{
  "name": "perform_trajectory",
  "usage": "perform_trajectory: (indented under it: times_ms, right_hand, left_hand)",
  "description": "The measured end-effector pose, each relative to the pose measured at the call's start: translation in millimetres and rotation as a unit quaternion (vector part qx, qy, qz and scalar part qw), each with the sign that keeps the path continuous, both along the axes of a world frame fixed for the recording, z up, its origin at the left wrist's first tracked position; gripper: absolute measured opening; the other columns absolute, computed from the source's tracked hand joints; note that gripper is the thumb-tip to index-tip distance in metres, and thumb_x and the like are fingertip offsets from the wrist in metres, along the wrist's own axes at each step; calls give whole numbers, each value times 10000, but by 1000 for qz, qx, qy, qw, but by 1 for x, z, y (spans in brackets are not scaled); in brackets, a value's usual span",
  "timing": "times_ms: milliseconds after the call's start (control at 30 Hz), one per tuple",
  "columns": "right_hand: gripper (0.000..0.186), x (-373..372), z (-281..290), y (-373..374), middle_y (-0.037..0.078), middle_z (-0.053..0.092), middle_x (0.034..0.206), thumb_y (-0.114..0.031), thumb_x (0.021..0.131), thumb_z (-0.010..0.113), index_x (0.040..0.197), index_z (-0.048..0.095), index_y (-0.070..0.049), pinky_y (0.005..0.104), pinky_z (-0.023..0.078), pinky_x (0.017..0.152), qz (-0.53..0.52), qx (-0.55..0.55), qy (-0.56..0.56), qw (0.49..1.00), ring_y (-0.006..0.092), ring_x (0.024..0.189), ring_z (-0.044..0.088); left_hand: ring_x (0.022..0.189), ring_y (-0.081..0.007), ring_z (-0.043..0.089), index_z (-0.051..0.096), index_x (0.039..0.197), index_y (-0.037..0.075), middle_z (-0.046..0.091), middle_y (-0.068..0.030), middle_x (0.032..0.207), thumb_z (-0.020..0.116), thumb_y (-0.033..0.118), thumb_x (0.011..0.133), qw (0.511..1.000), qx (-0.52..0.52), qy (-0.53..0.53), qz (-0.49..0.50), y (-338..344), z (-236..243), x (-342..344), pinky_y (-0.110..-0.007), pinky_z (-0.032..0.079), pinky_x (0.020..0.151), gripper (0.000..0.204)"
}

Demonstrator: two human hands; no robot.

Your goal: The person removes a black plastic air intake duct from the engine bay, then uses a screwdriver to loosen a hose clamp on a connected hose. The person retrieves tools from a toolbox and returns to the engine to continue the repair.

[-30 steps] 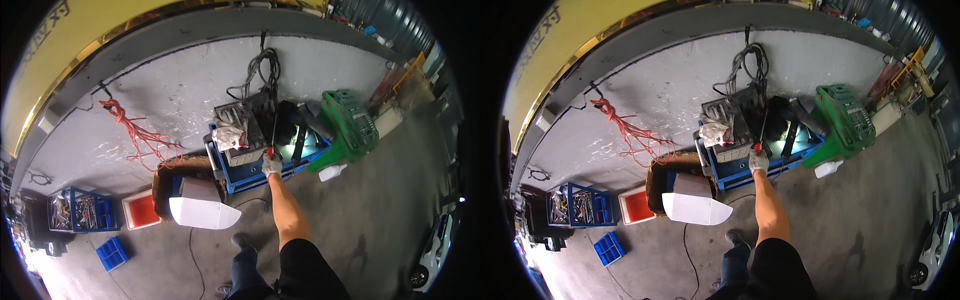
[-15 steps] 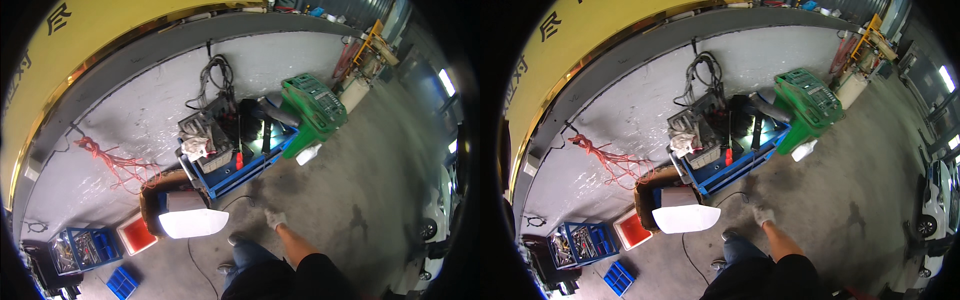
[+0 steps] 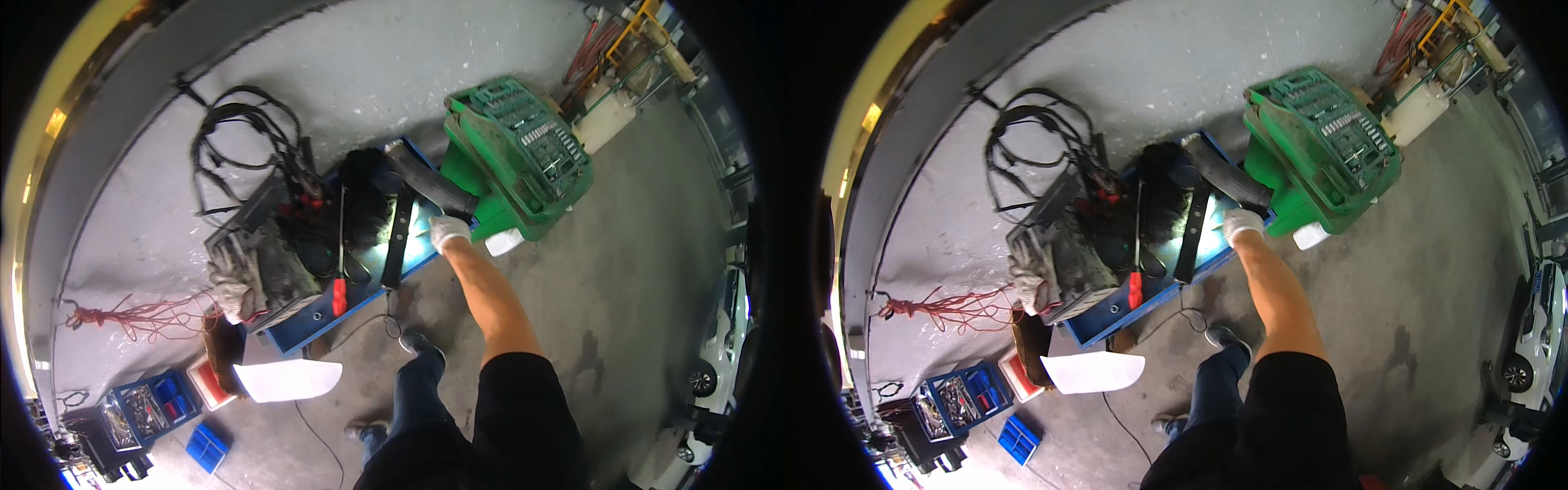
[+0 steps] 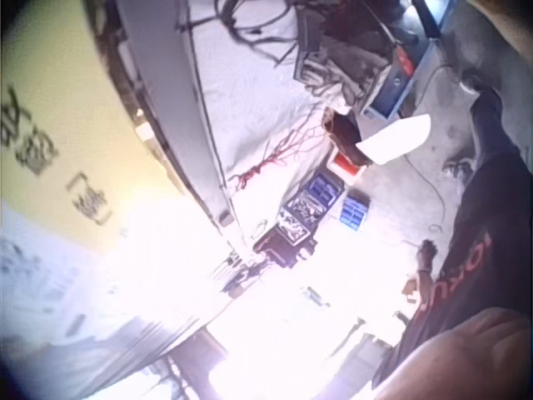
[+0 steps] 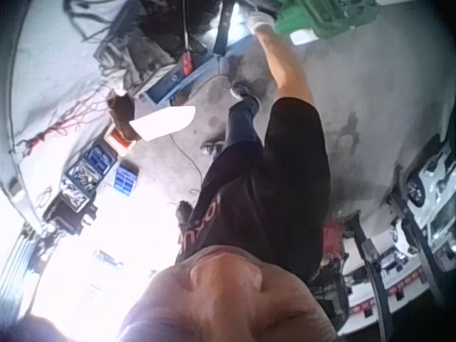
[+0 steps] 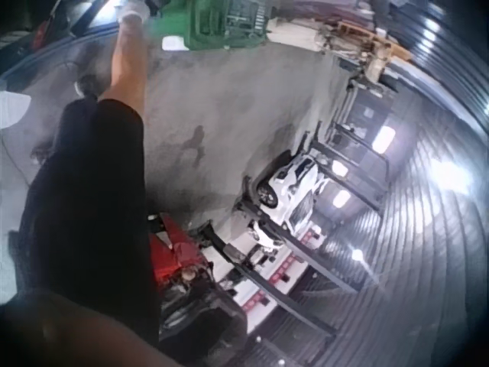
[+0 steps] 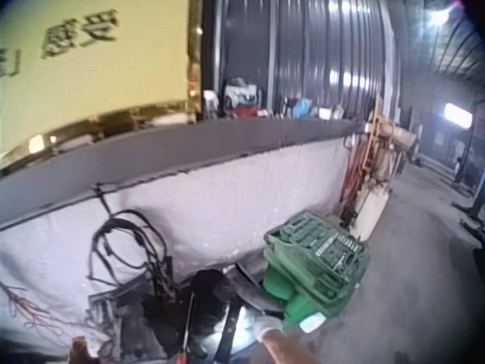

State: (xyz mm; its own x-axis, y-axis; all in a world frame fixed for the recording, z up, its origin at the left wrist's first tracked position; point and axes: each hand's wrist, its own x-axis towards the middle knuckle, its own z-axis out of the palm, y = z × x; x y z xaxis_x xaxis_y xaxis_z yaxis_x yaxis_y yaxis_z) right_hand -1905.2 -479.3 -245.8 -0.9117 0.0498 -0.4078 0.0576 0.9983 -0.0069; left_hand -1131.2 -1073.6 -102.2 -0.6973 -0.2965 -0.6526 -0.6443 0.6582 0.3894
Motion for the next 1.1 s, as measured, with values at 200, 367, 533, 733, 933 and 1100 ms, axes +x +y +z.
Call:
perform_trajectory:
  times_ms: [200,367,533,733,933,1100]
  right_hand:
    - [222,-29,10,1,103,773,1066,-162,954,583,1075,767,-133,447,614,726,84,42,-38,995,287,971,759]
    - [191,-18,19,35,95,739,1050,-211,957,587,994,746,-111,430,606,725,221,-7,34,975,283,1003,733]
    - [275,47,133,18,64,671,1037,-285,980,508,993,695,-84,371,567,816,361,-186,73,911,249,954,646]
    - [410,189,203,-58,195,650,1125,-383,1025,473,1152,634,-28,455,500,938,308,-531,-74,786,373,1053,626]
    - [422,229,182,-43,224,663,1207,-382,1034,476,1249,612,-45,505,503,943,244,-477,-142,833,425,1123,630]
    - [427,139,95,15,209,719,1106,-392,1053,379,1193,630,-77,496,544,892,117,-228,-56,965,402,1023,685]
  left_hand:
    - [833,-171,658,674,1232,10,711,-99,1055,599,279,1001,917,149,-150,339,144,93,-162,-305,561,749,362]
    - [838,-151,631,670,1221,-2,693,-75,990,626,164,1000,950,114,-55,284,174,125,-285,-284,546,751,280]
    - [860,-201,674,651,1236,-1,708,-112,1004,590,305,1026,953,132,64,266,211,114,-368,-322,564,783,376]
    - [705,-124,585,571,1338,-33,650,-63,899,575,341,1052,919,280,247,128,336,130,-489,-271,498,632,471]
    - [715,-120,627,630,1270,-6,690,-63,900,521,274,1085,936,256,229,73,367,96,-493,-283,523,645,352]
    - [843,-212,703,590,1342,-4,717,-168,1049,585,335,1012,964,199,171,47,389,11,-495,-343,556,769,473]
